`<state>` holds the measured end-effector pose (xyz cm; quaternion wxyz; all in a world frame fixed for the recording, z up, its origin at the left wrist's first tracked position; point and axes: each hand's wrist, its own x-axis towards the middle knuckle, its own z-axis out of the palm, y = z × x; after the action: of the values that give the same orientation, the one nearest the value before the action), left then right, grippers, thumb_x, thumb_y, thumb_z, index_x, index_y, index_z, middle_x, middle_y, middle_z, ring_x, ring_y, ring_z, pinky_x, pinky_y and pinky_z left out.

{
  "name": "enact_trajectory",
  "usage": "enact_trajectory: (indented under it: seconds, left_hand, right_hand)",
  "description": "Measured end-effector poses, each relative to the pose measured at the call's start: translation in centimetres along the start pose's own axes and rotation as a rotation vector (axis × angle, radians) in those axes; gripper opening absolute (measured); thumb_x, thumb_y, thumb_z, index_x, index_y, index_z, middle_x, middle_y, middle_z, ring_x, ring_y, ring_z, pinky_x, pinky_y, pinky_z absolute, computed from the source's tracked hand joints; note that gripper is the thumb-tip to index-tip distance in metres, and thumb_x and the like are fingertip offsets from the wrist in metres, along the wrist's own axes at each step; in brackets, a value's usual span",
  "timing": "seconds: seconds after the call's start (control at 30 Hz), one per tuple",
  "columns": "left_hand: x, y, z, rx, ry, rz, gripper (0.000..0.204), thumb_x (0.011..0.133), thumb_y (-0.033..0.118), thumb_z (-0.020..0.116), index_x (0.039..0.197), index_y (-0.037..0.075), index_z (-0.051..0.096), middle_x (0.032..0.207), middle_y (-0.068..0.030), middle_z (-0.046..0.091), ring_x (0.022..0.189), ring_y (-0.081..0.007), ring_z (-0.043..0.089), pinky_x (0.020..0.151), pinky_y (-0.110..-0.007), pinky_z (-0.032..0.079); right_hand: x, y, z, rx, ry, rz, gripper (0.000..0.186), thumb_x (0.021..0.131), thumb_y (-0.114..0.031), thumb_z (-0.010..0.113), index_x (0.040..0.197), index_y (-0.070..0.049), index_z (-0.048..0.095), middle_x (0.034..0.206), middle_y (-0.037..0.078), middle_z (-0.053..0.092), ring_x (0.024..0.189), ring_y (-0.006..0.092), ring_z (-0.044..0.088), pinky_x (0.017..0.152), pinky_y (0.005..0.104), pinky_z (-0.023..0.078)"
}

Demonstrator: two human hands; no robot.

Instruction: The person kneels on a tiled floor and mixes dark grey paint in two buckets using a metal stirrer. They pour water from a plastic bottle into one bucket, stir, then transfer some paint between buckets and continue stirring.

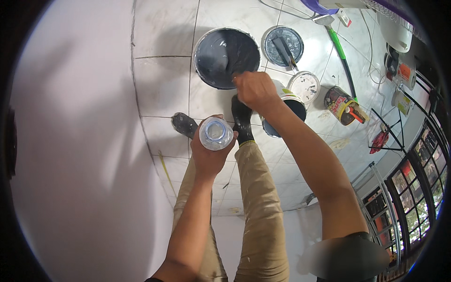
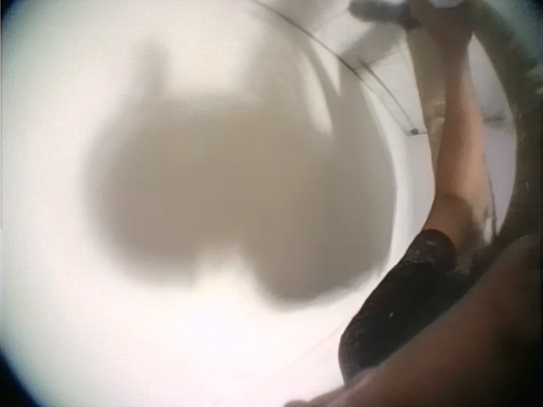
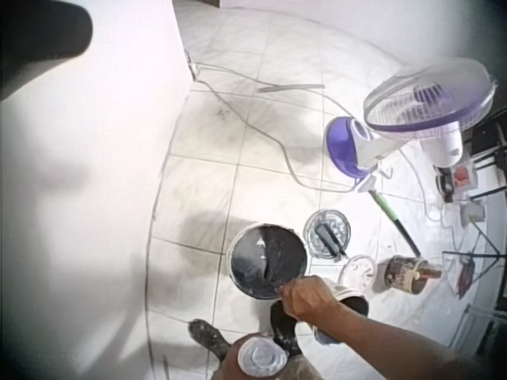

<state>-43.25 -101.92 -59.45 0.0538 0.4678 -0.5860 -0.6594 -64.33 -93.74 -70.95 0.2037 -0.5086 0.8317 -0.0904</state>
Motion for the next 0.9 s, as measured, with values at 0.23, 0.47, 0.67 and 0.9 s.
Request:
enact_trajectory:
  seconds: [0.23,0.47,0.67,0.9]
  left_hand:
    - [0.2,0.4,0.6,0.106,-0.016,-0.045,0.054,0.082,0.008,0.096,0.129,-0.001,0.071,0.114,-0.0072,0.077,0.103,-0.0152,0.072,0.097,-0.033,0.057]
    - [-0.2,-0.1,0.5,0.085,-0.013,-0.034,0.054,0.081,0.008,0.096,0.128,-0.001,0.071,0.112,-0.0074,0.077,0.102,-0.0155,0.072,0.096,-0.033,0.057]
    - [-0.3,-0.1,0.3,0.120,0.001,0.000,0.053,0.082,0.009,0.096,0.128,-0.001,0.071,0.111,-0.0071,0.077,0.101,-0.0147,0.071,0.096,-0.033,0.057]
    - [-0.2,0.4,0.5,0.081,-0.007,-0.035,0.053,0.081,0.009,0.096,0.128,-0.001,0.071,0.111,-0.0065,0.077,0.101,-0.0145,0.072,0.095,-0.033,0.057]
  right_hand:
    - [-0.3,0.9,1.1,-0.027,0.095,0.063,0.014,0.103,-0.020,0.068,0.099,-0.008,0.076,0.067,0.017,0.070,0.057,0.0369,0.069,0.050,0.0463,0.054]
    - [0.6,0.1,-0.9,0.016,0.065,0.310,0.013,0.099,-0.020,0.067,0.101,-0.009,0.075,0.070,0.016,0.069,0.062,0.0372,0.071,0.055,0.0479,0.056]
    - [1.2,-1.0,-3.6,0.102,0.047,0.272,0.008,0.095,-0.016,0.068,0.095,-0.010,0.074,0.072,0.017,0.070,0.065,0.0355,0.073,0.057,0.0470,0.056]
    - [0.0,-0.3,-2.4,0.245,0.093,0.079,0.009,0.097,-0.014,0.070,0.098,-0.007,0.075,0.074,0.022,0.072,0.069,0.0404,0.075,0.063,0.0504,0.059]
